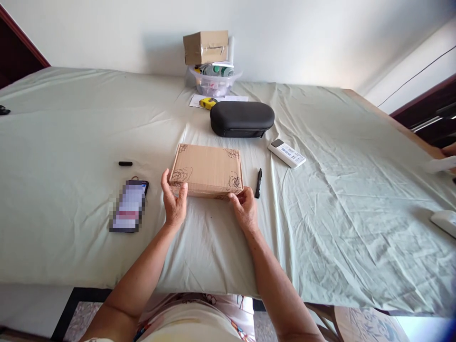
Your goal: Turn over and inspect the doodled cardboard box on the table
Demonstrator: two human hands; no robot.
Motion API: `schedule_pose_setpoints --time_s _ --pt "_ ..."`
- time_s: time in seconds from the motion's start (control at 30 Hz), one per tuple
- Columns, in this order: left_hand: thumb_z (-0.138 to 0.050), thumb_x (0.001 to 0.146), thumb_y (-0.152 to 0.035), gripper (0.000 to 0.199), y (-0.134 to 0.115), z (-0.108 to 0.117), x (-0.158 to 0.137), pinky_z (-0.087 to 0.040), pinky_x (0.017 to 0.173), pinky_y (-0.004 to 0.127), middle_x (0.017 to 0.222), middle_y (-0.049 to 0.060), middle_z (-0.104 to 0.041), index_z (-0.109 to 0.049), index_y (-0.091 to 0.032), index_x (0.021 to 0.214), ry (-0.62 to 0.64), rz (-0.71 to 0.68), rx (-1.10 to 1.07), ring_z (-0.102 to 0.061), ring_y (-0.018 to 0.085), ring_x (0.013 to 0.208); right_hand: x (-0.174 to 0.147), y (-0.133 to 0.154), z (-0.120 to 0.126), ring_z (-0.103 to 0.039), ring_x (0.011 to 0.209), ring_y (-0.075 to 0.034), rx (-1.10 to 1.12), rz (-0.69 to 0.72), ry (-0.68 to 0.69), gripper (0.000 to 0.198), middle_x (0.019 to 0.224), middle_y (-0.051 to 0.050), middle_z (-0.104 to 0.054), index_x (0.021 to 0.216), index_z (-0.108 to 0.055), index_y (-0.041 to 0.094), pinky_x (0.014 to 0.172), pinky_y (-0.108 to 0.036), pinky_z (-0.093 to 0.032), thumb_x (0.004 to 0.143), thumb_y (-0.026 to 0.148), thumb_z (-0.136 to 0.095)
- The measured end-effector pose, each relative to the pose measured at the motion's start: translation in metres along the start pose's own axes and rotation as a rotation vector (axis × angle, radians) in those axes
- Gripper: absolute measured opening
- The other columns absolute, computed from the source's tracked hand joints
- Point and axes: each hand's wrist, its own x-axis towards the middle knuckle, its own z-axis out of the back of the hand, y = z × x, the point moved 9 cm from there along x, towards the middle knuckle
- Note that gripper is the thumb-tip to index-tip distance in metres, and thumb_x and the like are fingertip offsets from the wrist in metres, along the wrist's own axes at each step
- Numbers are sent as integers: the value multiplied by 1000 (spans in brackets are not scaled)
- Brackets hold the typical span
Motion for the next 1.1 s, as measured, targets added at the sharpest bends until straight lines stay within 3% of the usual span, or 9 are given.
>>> schedule_pose_setpoints --time_s 0.13,0.4,0.6,0.73,0.97,1.1 --pt "-64 94 -79 75 9 -1 2 -48 124 46 142 18 -69 -59 -20 140 14 120 -3 -64 32 141 0 -7 -2 -57 64 -17 -65 -55 25 61 70 2 -59 84 -48 27 62 -31 -46 77 82 -72" --pt "-64 94 -78 71 5 -6 -3 -49 120 45 139 16 -71 -60 -21 135 27 158 -3 -66 32 135 -3 -14 -5 -66 79 -25 -216 -34 43 54 83 -3 -69 88 -50 27 70 -38 -52 74 71 -79" --pt "-60 96 -79 70 2 -10 -9 -49 117 45 139 18 -69 -56 -20 133 28 160 4 -67 31 132 -2 -18 0 -62 69 -23 -202 -66 -24 59 76 -2 -67 86 -51 27 63 -35 -49 67 74 -83" --pt "-60 96 -79 68 2 -12 -12 -51 113 45 129 15 -72 -53 -21 132 16 158 -6 -69 29 124 0 -16 2 -61 65 -21 -200 -42 -21 61 75 -2 -68 87 -55 26 58 -34 -48 65 75 -85" --pt "-59 95 -81 72 0 -16 -13 -50 113 45 133 16 -70 -52 -20 134 15 186 -63 -67 30 127 5 -14 4 -60 64 -22 -232 28 -37 76 73 -2 -65 91 -58 25 58 -36 -50 60 91 -81" --pt "-60 95 -81 71 -2 -19 -14 -52 110 44 132 16 -72 -55 -21 132 33 201 -60 -69 30 124 6 -13 7 -56 60 -21 -267 33 -53 80 69 -2 -61 92 -60 23 57 -37 -48 66 98 -72"
